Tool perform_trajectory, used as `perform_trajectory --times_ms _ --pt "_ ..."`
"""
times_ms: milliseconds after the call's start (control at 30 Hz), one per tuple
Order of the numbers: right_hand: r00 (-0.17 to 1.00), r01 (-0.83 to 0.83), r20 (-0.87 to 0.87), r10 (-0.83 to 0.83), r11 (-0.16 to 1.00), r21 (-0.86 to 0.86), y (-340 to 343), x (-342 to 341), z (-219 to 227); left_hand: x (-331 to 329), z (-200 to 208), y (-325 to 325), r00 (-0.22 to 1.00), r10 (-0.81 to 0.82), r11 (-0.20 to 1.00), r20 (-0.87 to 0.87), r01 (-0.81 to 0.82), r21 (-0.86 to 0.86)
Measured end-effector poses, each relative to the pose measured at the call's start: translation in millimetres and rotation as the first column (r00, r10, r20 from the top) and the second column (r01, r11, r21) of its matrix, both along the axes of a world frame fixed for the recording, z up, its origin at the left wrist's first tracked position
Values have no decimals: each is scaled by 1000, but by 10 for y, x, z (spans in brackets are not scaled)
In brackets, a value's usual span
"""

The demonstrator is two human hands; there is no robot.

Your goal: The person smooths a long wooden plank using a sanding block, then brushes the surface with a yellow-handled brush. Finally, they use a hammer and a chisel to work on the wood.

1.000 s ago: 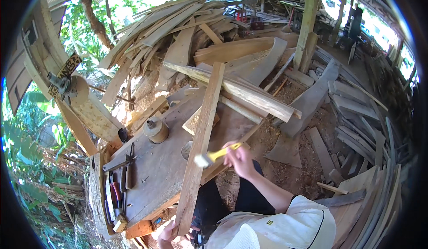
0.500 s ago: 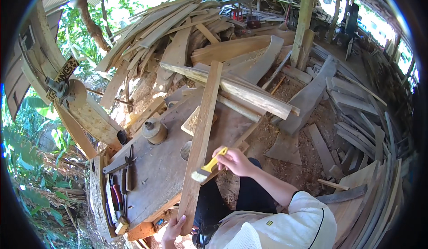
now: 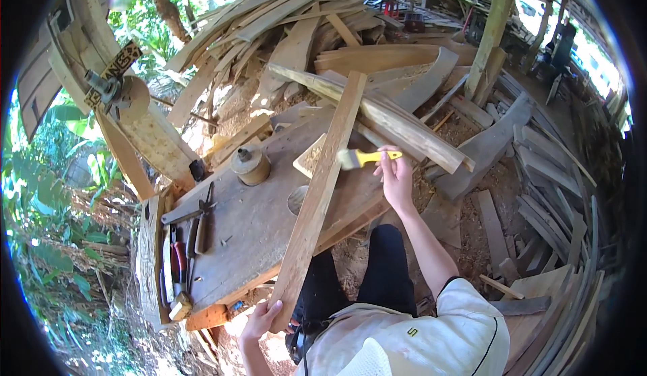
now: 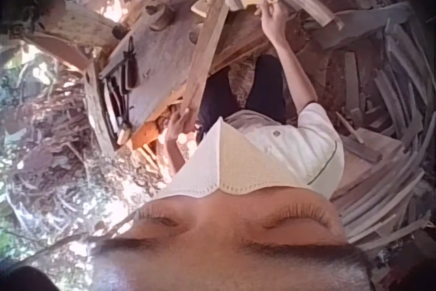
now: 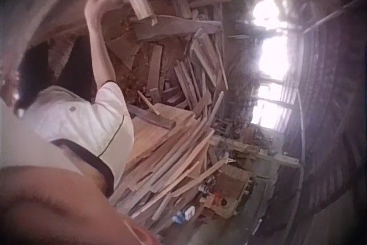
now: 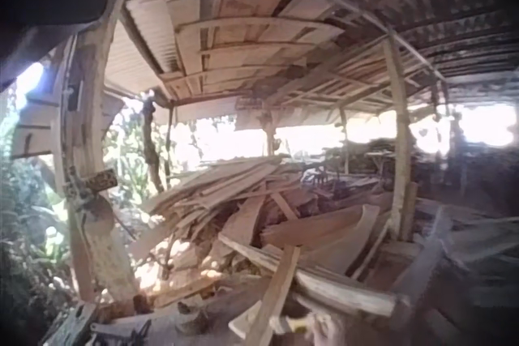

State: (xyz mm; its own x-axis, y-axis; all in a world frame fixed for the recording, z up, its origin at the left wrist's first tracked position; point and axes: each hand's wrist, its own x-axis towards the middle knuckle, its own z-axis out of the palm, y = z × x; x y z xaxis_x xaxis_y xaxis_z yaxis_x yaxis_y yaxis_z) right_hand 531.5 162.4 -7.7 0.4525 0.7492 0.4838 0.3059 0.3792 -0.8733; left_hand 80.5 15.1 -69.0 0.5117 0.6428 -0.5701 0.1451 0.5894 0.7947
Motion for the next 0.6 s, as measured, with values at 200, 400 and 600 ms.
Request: perform_trajectory --times_ms 200,400,600 --pt "990 -19 139 38 990 -138 325 274 171 -68 190 -21 1000 11 999 -24 -10 47" --pt "891 -428 59 449 877 -218 564 107 389 -411 182 -276 979 60 981 -193 -22 191" --pt "915 -392 24 402 902 -182 928 167 533 -640 292 -398 988 73 996 -136 -66 53"
